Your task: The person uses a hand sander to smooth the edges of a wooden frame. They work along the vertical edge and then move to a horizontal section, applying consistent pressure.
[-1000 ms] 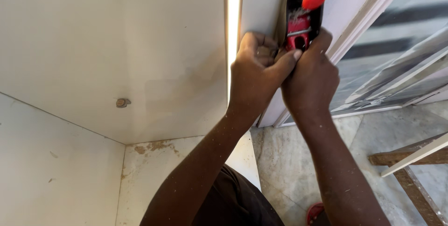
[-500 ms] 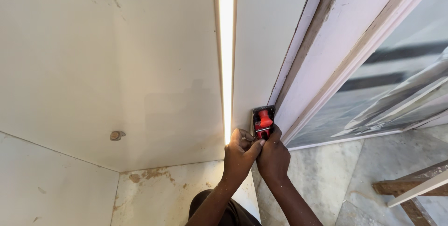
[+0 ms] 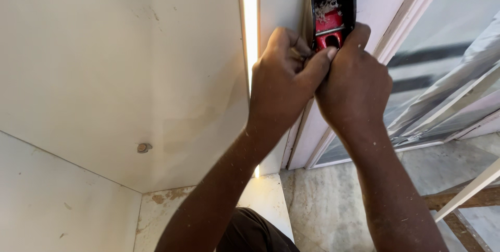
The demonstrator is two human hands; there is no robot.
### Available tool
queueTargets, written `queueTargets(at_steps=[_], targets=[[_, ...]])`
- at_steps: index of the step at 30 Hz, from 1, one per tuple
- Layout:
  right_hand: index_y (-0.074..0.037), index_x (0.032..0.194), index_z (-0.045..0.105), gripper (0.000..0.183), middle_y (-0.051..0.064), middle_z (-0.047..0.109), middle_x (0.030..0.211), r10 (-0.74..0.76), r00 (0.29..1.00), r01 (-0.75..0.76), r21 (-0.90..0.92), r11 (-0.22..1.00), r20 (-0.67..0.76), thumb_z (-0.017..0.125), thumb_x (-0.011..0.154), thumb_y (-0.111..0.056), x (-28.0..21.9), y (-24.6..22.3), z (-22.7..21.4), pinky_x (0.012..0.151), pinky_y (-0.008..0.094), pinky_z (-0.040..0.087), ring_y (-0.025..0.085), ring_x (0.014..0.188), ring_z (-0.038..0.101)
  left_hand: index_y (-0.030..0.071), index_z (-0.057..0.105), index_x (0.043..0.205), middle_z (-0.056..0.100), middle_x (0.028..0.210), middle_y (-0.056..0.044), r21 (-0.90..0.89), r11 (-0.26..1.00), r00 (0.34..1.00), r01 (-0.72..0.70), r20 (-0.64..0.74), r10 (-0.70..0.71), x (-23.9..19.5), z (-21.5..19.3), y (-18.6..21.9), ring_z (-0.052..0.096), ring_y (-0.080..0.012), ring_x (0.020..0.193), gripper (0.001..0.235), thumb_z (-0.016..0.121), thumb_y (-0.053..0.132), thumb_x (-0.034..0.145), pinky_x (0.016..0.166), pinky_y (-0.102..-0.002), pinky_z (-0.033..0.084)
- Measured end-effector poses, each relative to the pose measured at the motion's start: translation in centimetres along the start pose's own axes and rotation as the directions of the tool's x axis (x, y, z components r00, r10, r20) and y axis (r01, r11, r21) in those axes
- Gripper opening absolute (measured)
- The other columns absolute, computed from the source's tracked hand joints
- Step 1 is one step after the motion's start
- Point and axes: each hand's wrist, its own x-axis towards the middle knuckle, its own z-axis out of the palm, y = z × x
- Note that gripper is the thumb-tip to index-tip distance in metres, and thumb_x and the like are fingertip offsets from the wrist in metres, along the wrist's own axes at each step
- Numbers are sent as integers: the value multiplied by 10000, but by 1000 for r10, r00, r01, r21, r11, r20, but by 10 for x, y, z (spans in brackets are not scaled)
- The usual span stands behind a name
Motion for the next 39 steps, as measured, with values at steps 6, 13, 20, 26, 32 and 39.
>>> queueTargets(at_steps=[6, 13, 20, 26, 32, 39], targets=[[32, 1260, 402, 453, 244, 694, 728, 52, 999, -52, 36, 998, 16, 598, 1000, -284, -22, 5, 24, 596, 567, 538, 460, 671, 697, 43, 529, 902, 663, 617, -65, 122, 992, 995, -40, -82, 51, -26, 5, -31, 642, -101, 523, 350, 780, 287, 912, 472, -290, 517], [17, 1355, 369, 537, 230, 718, 771, 194, 945, -228, 105, 968, 264, 541, 935, -269, -132, 36, 137, 594, 568, 549, 457, 680, 704, 48, 502, 886, 659, 581, -79, 76, 962, 962, 263, -100, -255, -113, 13, -145, 598, -91, 486, 337, 790, 223, 885, 441, -291, 466], [25, 1328, 390, 552, 243, 712, 731, 193, 963, -218, 121, 968, 187, 585, 929, -302, -111, 35, 127, 593, 571, 545, 460, 664, 701, 60, 529, 864, 686, 598, -36, 55, 991, 990, 126, -70, -122, -92, 8, -131, 671, -69, 517, 321, 797, 236, 891, 446, -277, 515], [38, 1209, 424, 445, 237, 697, 738, 24, 999, -22, 78, 997, -25, 609, 1004, -311, -21, -1, 24, 565, 550, 545, 438, 641, 702, 56, 544, 871, 644, 612, -48, 98, 987, 986, -124, -102, 134, -23, 2, -27, 633, -85, 518, 324, 774, 281, 910, 448, -280, 512], [53, 1225, 410, 532, 211, 691, 746, -169, 966, 172, -1, 985, -195, 700, 1060, -362, 39, -11, -36, 578, 524, 552, 426, 667, 707, 65, 555, 897, 659, 674, -42, 68, 944, 940, -324, -93, 329, 36, 2, 25, 659, -94, 567, 310, 761, 291, 948, 491, -278, 542], [35, 1264, 393, 623, 209, 689, 682, 76, 997, -74, 79, 994, -24, 697, 887, -358, -8, -6, 7, 541, 520, 549, 427, 598, 698, 10, 453, 1204, 687, 753, -109, -15, 980, 979, -197, -56, 196, -41, 7, -23, 723, -158, 658, 375, 664, 234, 990, 568, -311, 575]])
